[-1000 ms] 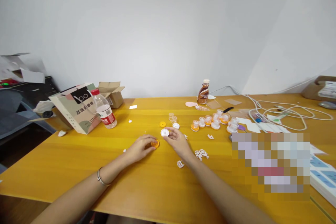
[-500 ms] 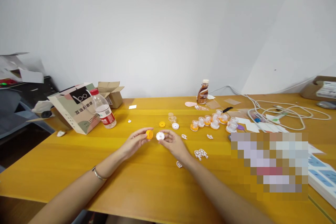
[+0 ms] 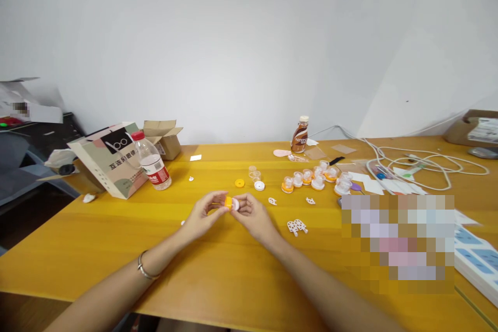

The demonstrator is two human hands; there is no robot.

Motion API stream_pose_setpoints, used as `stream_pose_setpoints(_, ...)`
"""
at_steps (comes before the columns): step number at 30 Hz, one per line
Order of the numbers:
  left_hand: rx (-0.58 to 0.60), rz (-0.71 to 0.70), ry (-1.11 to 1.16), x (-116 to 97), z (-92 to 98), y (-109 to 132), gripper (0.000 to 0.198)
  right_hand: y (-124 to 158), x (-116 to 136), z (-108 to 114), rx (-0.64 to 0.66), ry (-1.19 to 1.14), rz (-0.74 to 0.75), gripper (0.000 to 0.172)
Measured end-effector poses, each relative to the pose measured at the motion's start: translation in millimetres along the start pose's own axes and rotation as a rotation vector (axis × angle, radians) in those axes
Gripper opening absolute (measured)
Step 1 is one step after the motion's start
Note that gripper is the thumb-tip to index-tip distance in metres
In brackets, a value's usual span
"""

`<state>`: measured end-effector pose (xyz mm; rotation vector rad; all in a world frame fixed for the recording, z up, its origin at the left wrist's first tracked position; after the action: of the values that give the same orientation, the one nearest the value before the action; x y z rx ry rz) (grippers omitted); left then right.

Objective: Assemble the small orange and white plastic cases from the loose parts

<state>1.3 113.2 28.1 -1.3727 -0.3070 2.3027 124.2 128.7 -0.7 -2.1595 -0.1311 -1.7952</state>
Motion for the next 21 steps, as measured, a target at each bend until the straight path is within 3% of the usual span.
stream_pose_setpoints(5,-0.019,-0.100,-0.166,-14,1.4,4,0.027,3,-1,-6,0.049,0.020,0.026,0.027)
stream_pose_setpoints(13,-0.041,-0.004,-0.112,-1,-2.1,6,0.023,12,10,-12,0.013,0.159,0.125,0.016)
stream_pose_setpoints(21,0.024,-0.121,-0.092,-17,-1.2,5,0.028,6,0,-8,-0.025,-0.015,0.038,0.034)
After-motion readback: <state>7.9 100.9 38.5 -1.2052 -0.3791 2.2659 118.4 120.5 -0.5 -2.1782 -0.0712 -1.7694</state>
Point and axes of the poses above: each hand's wrist, its own y-axis away from the middle knuckle, its own z-axis out of the back of the hand, x = y × z, the point moved 8 cm from there along -y, towards the middle knuckle, and after that the axes turned 8 degrees about -y, right-handed, at the moved point
